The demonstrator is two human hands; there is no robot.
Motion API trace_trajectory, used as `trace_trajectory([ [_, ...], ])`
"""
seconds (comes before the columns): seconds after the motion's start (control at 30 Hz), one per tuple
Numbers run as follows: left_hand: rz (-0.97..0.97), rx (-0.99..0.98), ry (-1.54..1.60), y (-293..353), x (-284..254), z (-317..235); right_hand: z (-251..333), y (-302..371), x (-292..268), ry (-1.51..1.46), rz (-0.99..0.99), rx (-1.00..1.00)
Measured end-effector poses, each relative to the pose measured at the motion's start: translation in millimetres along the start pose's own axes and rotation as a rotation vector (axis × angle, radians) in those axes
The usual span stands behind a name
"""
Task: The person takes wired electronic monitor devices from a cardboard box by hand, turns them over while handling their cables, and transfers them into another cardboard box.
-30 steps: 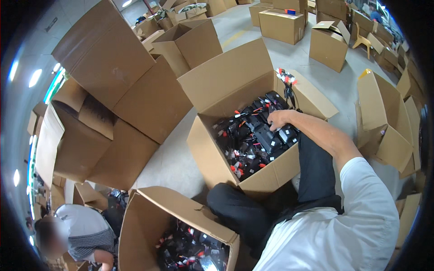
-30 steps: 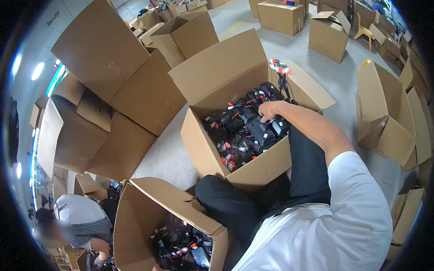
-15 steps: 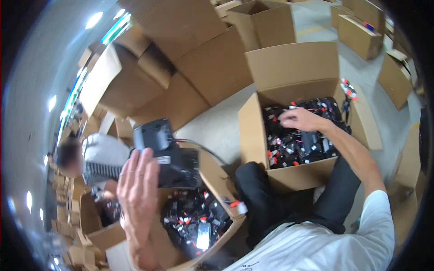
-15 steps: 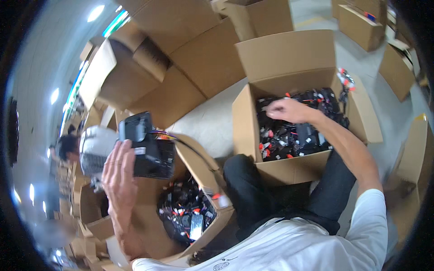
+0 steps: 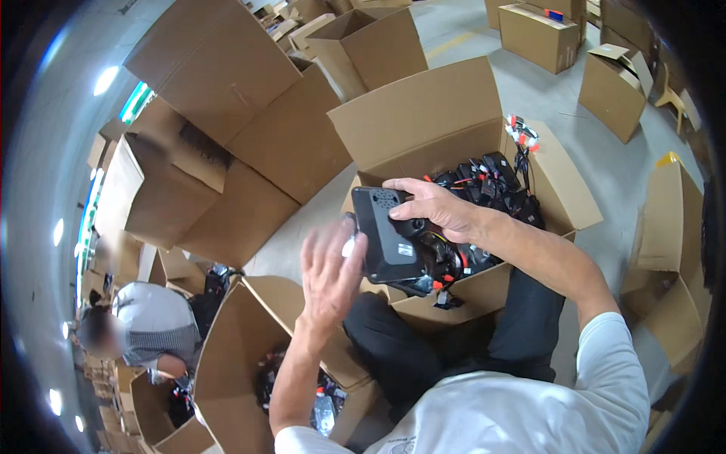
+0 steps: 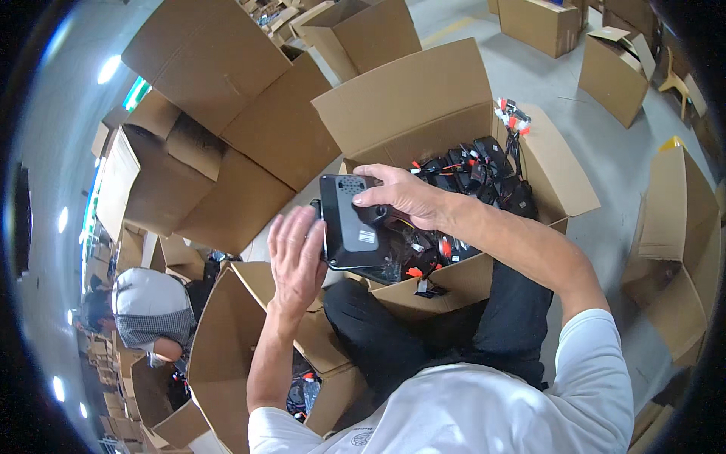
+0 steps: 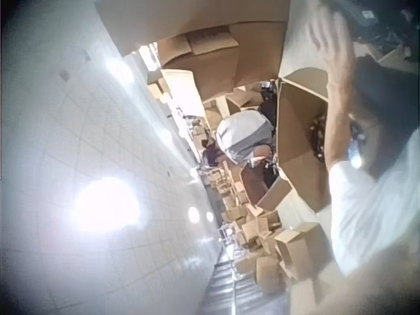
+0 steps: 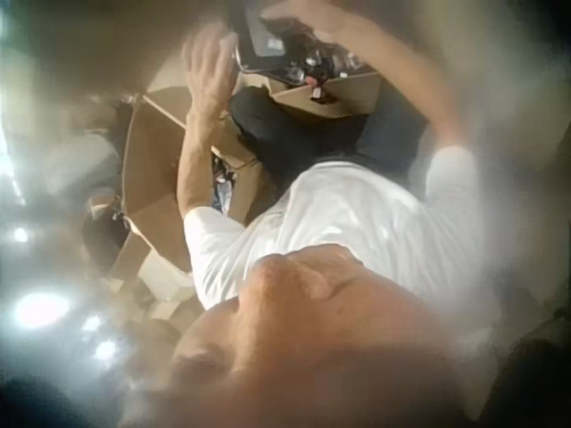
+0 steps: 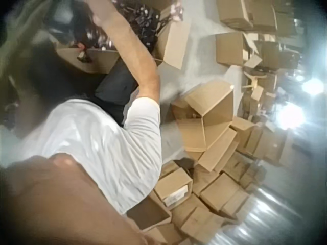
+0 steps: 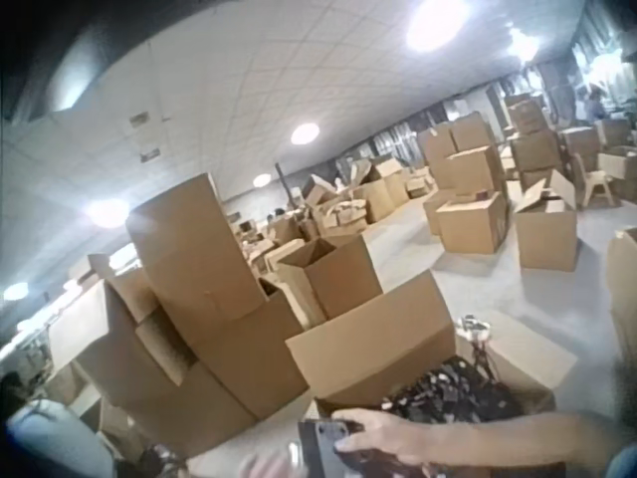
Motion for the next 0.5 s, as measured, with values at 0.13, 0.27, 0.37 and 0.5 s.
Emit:
trace_trajectory([
  [0.13, -0.079, -0.618, 0.416, 36.1, 57.0, 3.3, -28.5, -18.9, -27.2, -0.141, -0.040, 0.065],
  [0.27, 0.100, -1.396, 1.430, 113.1, 116.9, -25.1, -58.2, -46.1, -29.0, -0.095, -0.131, 0.125],
  [0.37, 0.422, -1.342, 1.380, 136.5, 150.9, -45.8, -80.4, -37.5, -38.2, -0.208, -0.406, 0.187],
  [0.5, 0.054, -1.076, 1.641, 76.6, 144.6, -55.5, -105.7, -33.5, -84.1, -0.308, -0.463, 0.150],
])
Point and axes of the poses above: each hand's wrist, its own y-axis away from the middle knuckle, its own x-axis out of the palm, z = x × y, the point moved 5 cm from there along -y, towards the middle knuckle, and after that the axes turned 10 degrees about -y, right-handed, at the moved point
